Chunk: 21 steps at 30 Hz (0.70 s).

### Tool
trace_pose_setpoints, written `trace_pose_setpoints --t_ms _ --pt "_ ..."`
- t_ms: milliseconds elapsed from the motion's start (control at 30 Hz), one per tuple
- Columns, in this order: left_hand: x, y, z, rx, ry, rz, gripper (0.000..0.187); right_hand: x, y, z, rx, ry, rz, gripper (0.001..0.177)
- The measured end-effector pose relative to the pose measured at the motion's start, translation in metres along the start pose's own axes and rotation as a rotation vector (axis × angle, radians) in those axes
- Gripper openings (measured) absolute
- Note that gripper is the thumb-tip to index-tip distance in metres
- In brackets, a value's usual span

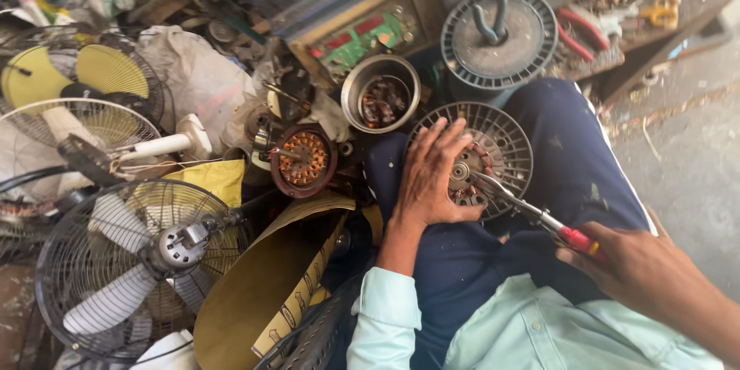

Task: The person uses pliers to remove copper wire segments from the slots of a fan motor stator resting on their lap. They repeatedly grip and pull the wire ends to clear the stator core.

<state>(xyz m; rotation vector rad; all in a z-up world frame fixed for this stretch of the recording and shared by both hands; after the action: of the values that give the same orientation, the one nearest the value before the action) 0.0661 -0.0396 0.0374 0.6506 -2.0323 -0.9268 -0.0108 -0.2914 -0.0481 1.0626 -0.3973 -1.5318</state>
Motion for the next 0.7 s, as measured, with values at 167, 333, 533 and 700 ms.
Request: trace_pose_setpoints --t_ms 167,333,533,700 --pt "0.011 -0.007 0.013 -0.002 0.05 -0.103 0.086 -0.001 0.007 0.01 -0.225 -0.05 -0.057 0.05" --pt "0.044 -0.02 0.042 0.128 0.092 -0.361 0.039 0.0 0.018 0.001 -0.277 -0.068 -0.173 0.051" --pt "0.057 -0.002 0.044 0.331 0.172 -0.429 0.018 -0.029 0.028 0.001 -0.281 0.077 -0.376 0.051" --pt "0.048 -0.001 0.047 0.357 0.294 -0.477 0.02 -0.046 0.03 0.009 -0.185 0.139 -0.439 0.054"
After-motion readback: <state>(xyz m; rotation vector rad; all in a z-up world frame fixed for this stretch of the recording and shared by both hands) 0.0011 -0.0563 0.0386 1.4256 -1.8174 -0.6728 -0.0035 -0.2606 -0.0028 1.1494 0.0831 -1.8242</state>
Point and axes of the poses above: each hand's wrist, its own z-axis away from the middle knuckle, its own y-axis out of the back of the hand, x = y × z, the point moved 9 cm from there along -z, towards the middle knuckle, and after that the axes turned 3 degrees about y, right-handed, at the moved point
